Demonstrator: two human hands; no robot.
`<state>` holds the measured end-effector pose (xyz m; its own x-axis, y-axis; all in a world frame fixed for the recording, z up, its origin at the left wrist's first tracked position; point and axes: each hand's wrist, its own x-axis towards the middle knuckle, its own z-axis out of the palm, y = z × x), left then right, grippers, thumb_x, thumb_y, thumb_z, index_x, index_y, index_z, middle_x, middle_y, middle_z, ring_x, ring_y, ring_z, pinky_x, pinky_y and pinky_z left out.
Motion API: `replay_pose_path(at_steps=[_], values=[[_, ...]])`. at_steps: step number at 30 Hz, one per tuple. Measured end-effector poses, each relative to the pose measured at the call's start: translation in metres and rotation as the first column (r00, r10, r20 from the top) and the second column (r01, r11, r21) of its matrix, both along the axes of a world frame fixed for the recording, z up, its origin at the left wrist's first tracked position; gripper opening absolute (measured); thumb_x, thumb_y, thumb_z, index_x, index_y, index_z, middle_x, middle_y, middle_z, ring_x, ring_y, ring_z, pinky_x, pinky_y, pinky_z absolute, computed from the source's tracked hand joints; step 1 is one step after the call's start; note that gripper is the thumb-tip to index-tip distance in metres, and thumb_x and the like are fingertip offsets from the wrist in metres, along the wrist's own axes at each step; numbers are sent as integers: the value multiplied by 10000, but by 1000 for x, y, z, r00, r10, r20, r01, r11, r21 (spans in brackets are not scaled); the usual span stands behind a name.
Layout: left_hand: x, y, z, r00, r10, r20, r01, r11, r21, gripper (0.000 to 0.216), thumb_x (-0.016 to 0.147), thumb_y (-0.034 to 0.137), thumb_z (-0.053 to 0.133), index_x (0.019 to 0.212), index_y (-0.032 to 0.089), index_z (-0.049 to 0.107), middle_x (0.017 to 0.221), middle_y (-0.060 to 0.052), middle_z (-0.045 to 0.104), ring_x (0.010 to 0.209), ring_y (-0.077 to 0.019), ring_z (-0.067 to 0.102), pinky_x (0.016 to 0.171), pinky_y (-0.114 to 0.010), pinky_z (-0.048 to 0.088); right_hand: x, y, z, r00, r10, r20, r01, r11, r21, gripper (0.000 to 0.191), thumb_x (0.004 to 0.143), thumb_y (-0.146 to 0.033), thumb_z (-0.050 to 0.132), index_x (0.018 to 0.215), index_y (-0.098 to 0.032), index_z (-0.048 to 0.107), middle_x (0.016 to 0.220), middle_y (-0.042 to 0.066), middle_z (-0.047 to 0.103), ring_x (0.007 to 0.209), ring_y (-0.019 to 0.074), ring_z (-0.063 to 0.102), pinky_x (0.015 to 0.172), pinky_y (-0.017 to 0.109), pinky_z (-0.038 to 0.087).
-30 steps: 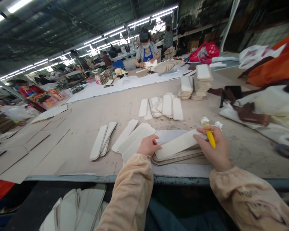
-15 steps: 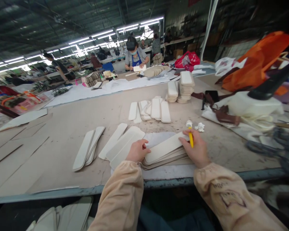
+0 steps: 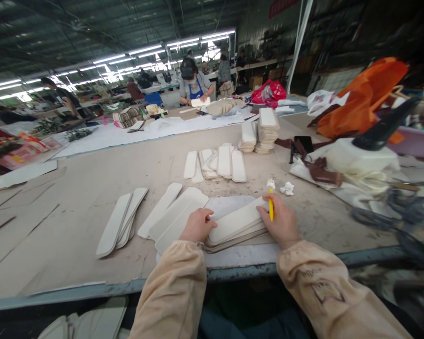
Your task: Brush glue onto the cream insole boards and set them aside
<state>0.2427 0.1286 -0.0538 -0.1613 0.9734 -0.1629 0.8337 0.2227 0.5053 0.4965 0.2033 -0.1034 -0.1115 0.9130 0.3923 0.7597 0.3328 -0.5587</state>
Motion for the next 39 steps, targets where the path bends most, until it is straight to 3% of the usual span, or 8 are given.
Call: replay_pose_path(at_steps=[13,19,22,25,27,30,34,39], values=[[2,0,3,996,-50,-74,48,998,-29,183,789,194,703,962,177,763,914,-56,675,837,-170,624,810,-269,454,2,-1,4,999,11,54,-9,999,-31,316,841,-324,574,1130,-195,562,967,83,697,840,281,659,747,386,491],[5,-1,4,993,-85,-88,83,996,-22,115,799,158,672,844,200,769,875,-40,656,834,-161,616,811,-265,440,-1,-11,13,978,-31,204,-6,984,178,271,865,-268,598,1127,-202,580,1083,134,681,1170,359,545,929,519,418],[5,-1,3,992,-84,-93,82,996,-21,117,796,147,673,861,186,762,882,-44,649,829,-158,612,803,-261,441,-14,-28,14,972,155,174,-189,962,196,220,902,-283,576,1105,-201,561,1173,132,660,1215,318,530,994,493,407],[6,0,2,992,-78,-98,76,997,-26,122,797,150,673,888,172,752,897,-51,643,814,-156,613,789,-260,444,-31,-47,13,896,416,155,-435,893,115,196,925,-287,558,1102,-208,533,1205,112,653,1205,256,552,1029,438,414],[5,1,0,992,-72,-103,69,997,-29,122,802,154,667,895,171,743,905,-50,640,806,-153,613,783,-259,445,-38,-54,13,861,483,157,-496,866,58,208,923,-310,573,1099,-211,522,1185,102,661,1212,247,552,1055,446,393],[4,0,-2,992,-65,-111,62,998,-30,121,804,162,660,904,171,727,919,-52,635,825,-157,611,793,-262,443,-33,-53,14,887,427,174,-435,901,8,202,942,-319,547,1107,-206,516,1148,98,669,1148,243,592,1060,471,377],[4,-1,-4,993,-57,-103,54,998,-29,131,793,169,657,917,180,696,936,-47,634,850,-165,604,796,-268,438,-6,-32,11,954,218,204,-228,973,28,202,961,-334,495,1100,-193,532,1111,110,669,1077,263,616,1044,489,375],[7,-4,0,995,-52,-81,51,999,-14,92,769,132,637,846,184,639,884,-29,632,845,-167,589,780,-271,426,17,-7,3,989,-55,134,56,998,-8,320,936,-397,478,1123,-144,535,999,154,667,942,297,644,810,417,495]])
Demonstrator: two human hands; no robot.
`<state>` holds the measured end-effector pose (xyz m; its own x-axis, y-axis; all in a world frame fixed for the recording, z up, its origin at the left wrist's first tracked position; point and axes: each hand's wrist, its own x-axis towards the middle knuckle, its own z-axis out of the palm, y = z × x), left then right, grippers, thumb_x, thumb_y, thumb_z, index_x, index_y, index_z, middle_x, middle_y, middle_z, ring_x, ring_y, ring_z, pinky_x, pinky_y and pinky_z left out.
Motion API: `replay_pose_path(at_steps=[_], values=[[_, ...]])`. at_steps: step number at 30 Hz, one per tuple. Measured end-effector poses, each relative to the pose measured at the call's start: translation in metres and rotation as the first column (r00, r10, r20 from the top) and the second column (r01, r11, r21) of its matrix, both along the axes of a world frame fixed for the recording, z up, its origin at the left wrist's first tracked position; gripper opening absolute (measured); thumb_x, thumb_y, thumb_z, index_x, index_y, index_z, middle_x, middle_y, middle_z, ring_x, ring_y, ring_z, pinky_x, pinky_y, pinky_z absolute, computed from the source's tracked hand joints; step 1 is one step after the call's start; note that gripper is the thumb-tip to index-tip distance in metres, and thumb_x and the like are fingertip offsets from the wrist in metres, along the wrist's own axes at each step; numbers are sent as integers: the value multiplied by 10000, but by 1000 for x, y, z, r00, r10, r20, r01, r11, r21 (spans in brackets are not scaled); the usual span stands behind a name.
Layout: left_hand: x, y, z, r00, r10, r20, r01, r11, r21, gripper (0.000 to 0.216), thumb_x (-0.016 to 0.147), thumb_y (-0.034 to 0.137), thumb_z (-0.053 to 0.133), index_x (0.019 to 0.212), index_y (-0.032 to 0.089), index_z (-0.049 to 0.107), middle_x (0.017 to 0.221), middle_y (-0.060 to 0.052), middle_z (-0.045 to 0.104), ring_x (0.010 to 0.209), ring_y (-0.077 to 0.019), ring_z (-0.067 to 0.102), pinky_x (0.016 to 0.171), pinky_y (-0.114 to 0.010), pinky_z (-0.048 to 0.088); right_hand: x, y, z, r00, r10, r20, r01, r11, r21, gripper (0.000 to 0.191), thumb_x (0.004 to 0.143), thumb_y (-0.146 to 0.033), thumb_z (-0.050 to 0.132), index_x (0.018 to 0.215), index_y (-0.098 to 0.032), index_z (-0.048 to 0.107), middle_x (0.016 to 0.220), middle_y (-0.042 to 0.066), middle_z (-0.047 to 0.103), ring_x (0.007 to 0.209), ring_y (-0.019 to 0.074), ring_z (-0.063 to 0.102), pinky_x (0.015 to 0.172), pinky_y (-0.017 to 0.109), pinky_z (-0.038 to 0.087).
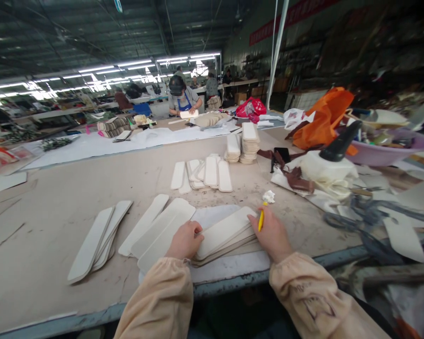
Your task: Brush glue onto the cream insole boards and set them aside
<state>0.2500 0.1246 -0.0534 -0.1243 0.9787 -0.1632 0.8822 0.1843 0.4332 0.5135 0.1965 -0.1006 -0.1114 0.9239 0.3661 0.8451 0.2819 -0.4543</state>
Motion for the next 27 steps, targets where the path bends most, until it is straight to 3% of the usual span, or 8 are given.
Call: replay_pose_path(at_steps=[4,8,12,15,18,22,24,27], values=[[4,-5,6,1000,-20,24,20,1000,15,87,759,111,610,793,190,600,821,-7,626,792,-154,575,734,-261,411,0,6,-7,992,-40,-121,30,996,-79,369,904,-434,501,1151,-160,521,864,113,670,780,289,658,702,412,508],[7,-10,10,994,-10,109,6,999,40,90,755,105,576,757,194,572,749,18,601,722,-135,551,669,-241,382,-1,6,-9,961,26,-274,-31,999,-11,371,854,-425,560,1136,-188,517,967,113,666,868,292,656,771,446,517],[8,-19,15,916,62,396,-89,995,50,58,720,146,570,706,191,537,633,46,511,624,-117,475,604,-232,339,-2,7,6,790,78,-608,-65,997,42,449,804,-423,665,1164,-210,499,1107,116,644,893,241,639,811,430,520],[14,-29,20,706,127,697,-165,986,-13,117,635,189,619,723,180,542,609,55,486,582,-104,437,559,-221,308,-5,12,31,524,132,-841,-135,988,71,437,772,-372,732,1101,-247,472,1206,106,638,920,200,637,827,387,515],[29,-37,23,357,158,921,-91,987,-134,266,569,207,652,828,153,623,657,19,581,612,-121,511,558,-216,330,-8,22,62,295,197,-935,-197,970,142,444,742,-307,766,1048,-273,446,1149,70,673,1078,211,627,866,375,502],[62,-45,18,-55,205,977,126,972,-197,412,535,214,694,935,112,711,745,-67,692,680,-185,628,614,-247,425,-17,29,92,193,247,-949,-249,948,196,437,742,-271,759,1028,-287,428,1107,41,685,1218,219,573,947,399,473],[79,-47,9,-140,248,959,181,958,-221,378,587,282,740,914,91,738,771,-104,711,686,-197,652,631,-258,450,-25,28,98,153,223,-963,-275,945,175,433,748,-275,754,1022,-288,418,1103,39,692,1199,213,589,954,403,473],[99,-49,-5,-162,274,948,141,957,-253,421,696,447,762,894,75,756,774,-145,724,726,-230,686,705,-307,498,-39,23,98,108,177,-978,-320,938,134,432,752,-292,763,1014,-284,420,1092,35,702,1154,198,614,958,383,469]])
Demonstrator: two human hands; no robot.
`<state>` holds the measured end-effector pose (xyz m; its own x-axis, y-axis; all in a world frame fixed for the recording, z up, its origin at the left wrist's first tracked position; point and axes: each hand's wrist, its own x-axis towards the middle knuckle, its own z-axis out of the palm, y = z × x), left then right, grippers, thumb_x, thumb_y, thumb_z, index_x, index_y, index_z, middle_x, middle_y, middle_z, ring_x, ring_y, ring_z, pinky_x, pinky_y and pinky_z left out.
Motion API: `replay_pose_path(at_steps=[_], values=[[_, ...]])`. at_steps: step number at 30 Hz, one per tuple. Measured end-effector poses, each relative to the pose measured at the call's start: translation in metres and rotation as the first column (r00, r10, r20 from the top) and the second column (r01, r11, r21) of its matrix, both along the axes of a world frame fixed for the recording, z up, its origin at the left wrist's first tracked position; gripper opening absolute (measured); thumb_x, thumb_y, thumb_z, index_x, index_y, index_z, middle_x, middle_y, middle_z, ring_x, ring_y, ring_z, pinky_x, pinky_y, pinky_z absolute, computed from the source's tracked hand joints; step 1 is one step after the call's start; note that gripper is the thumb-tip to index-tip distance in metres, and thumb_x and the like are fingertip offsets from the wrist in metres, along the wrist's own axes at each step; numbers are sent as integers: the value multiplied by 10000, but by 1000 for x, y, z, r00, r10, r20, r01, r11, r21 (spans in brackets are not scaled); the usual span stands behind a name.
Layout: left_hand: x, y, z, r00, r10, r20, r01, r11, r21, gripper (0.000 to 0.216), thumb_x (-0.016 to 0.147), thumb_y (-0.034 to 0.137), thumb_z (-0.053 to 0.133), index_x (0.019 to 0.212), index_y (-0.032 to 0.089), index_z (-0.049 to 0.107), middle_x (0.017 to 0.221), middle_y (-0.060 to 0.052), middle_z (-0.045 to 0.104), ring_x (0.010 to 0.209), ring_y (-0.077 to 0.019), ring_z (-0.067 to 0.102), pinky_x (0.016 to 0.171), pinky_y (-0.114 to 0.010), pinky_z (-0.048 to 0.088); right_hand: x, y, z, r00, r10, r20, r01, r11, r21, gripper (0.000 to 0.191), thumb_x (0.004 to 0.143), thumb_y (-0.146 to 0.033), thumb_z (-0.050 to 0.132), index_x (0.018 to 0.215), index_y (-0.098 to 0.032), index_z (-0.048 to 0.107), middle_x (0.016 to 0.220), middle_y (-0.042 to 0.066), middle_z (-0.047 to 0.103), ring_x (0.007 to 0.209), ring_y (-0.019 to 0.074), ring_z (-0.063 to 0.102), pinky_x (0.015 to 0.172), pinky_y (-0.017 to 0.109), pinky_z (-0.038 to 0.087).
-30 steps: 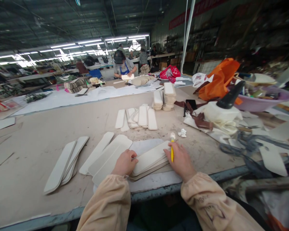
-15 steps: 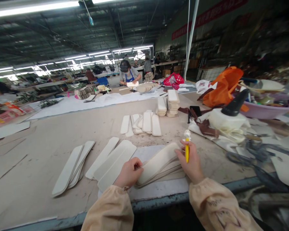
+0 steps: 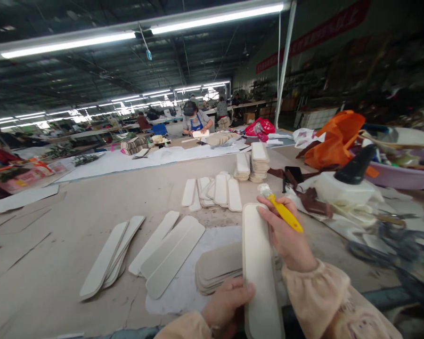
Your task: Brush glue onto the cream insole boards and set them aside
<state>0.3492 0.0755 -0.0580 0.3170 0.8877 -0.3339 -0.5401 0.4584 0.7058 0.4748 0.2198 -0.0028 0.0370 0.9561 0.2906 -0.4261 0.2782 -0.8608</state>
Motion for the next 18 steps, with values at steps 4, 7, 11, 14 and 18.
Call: replay_pose_path(at_steps=[4,7,11,14,18], values=[[10,1,-9,995,96,21,-96,995,-9,485,716,513,766,933,80,760,795,-164,739,818,-287,711,818,-401,526,-14,-6,-5,992,62,109,-63,998,4,445,731,-328,799,999,-273,447,972,-9,685,937,168,652,793,286,497],[10,2,-6,989,144,44,-144,990,-6,479,719,510,768,937,83,763,831,-174,747,869,-302,713,866,-425,524,-21,-7,-7,980,13,199,-15,1000,8,430,720,-360,810,934,-261,451,683,-86,526,594,108,512,550,216,404],[7,2,-3,978,204,50,-203,979,-21,465,722,492,770,944,83,765,840,-180,751,890,-309,715,871,-422,528,-27,-8,-9,966,-20,259,13,1000,28,397,753,-376,781,919,-261,439,643,-89,420,559,108,411,520,217,349],[6,4,-4,976,208,67,-207,978,-20,470,704,490,784,925,75,768,819,-179,751,874,-311,719,860,-418,534,-30,-6,-11,969,-23,245,13,999,45,388,760,-366,774,928,-265,438,668,-82,423,585,110,415,545,216,357],[4,6,-4,972,221,77,-220,975,-32,503,685,503,792,955,79,760,833,-174,751,883,-310,715,847,-413,541,-33,-2,-15,976,-32,217,24,999,38,415,733,-360,793,915,-265,433,683,-77,439,584,111,419,544,224,364]])
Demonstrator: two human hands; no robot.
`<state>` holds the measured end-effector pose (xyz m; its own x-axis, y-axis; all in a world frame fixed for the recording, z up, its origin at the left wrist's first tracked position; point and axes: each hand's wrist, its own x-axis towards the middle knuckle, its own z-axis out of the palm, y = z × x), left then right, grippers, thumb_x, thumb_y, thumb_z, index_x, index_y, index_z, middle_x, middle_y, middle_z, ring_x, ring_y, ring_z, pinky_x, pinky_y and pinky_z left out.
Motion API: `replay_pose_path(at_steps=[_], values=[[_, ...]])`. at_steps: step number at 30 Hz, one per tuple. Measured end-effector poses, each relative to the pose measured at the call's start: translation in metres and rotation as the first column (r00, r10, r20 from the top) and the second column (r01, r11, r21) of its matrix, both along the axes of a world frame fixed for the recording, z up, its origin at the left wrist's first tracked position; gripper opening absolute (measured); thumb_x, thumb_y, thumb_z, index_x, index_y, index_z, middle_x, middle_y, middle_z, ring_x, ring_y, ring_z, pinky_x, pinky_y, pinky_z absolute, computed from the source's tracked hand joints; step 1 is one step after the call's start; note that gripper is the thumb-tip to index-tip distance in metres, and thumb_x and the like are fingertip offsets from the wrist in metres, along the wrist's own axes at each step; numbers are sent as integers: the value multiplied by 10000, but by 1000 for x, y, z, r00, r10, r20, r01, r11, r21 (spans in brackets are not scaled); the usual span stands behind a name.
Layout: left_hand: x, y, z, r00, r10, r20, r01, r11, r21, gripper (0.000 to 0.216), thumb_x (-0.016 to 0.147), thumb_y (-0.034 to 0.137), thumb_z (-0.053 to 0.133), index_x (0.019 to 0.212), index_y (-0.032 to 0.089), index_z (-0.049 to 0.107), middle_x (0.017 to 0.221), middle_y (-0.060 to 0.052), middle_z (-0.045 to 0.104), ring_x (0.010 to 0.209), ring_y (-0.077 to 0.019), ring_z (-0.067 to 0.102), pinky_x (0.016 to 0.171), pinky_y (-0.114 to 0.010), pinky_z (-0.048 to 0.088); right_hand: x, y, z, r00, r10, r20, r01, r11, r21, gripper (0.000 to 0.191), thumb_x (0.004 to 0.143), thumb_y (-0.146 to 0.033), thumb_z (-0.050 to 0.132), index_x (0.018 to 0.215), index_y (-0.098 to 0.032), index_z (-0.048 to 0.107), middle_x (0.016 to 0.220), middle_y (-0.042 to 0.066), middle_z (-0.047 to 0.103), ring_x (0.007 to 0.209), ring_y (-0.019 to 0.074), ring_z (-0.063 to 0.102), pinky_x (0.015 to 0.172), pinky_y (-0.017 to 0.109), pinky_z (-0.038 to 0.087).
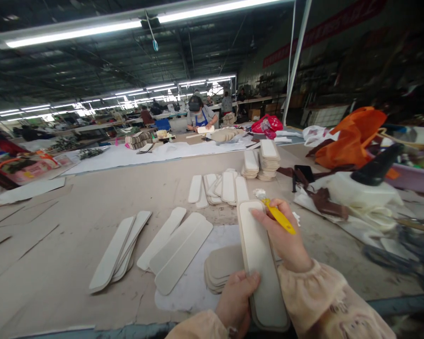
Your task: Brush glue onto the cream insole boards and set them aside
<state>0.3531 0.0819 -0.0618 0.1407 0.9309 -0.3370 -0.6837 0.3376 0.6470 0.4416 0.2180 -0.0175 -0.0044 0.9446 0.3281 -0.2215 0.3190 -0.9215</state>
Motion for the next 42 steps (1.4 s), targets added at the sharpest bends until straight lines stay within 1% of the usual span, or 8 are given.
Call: replay_pose_path(at_steps=[5,11,18,24,27,32,37,42], values=[[-3,-2,6,1000,-20,5,20,1000,8,508,599,438,859,953,88,756,816,-151,751,840,-297,719,816,-392,545,2,2,-1,1000,10,-28,-10,1000,8,408,727,-348,797,918,-265,446,706,-67,487,592,116,439,541,235,352],[-4,-5,7,994,-89,-57,87,996,-26,518,560,376,885,965,91,736,808,-111,753,731,-234,707,672,-305,536,10,12,-8,998,-18,-52,18,1000,-3,410,704,-336,799,872,-254,434,700,-80,507,598,97,469,577,229,383],[-3,-4,7,991,-127,-44,126,991,-37,512,573,364,875,973,85,722,835,-120,755,772,-247,714,704,-317,546,15,16,-13,999,-37,-27,37,999,-17,429,675,-309,808,877,-255,434,666,-96,475,572,88,449,554,216,372],[-3,-4,9,990,-135,-34,134,991,-17,498,590,372,866,965,75,725,821,-139,754,809,-277,720,714,-330,553,15,13,-11,999,-10,-49,9,1000,-23,398,713,-284,787,898,-257,436,657,-97,478,584,93,447,566,215,366],[-3,-6,10,989,-141,-32,142,990,9,507,598,378,863,982,76,725,851,-146,754,812,-273,720,683,-306,548,16,11,-11,998,-12,-63,11,1000,-23,391,719,-272,788,898,-256,440,651,-96,470,583,93,436,565,212,362],[0,-9,10,972,-234,-1,234,970,69,599,578,353,875,1082,77,707,928,-158,753,805,-268,721,632,-272,531,17,11,-10,997,-48,-57,46,998,-38,403,716,-293,797,908,-255,444,702,-80,518,620,98,474,598,220,387],[0,-10,6,973,-229,-15,230,971,61,538,599,337,858,1047,70,724,906,-158,755,786,-262,719,617,-268,522,19,12,-10,997,-54,-52,52,998,-43,413,704,-299,804,904,-250,447,662,-89,478,598,92,453,588,216,379],[-1,-10,6,969,-244,-26,245,968,54,514,598,321,859,1035,81,732,897,-142,758,778,-241,714,645,-264,522,22,11,-11,997,-77,-17,76,997,-25,421,696,-307,808,902,-249,445,685,-89,498,600,85,460,569,208,372]])
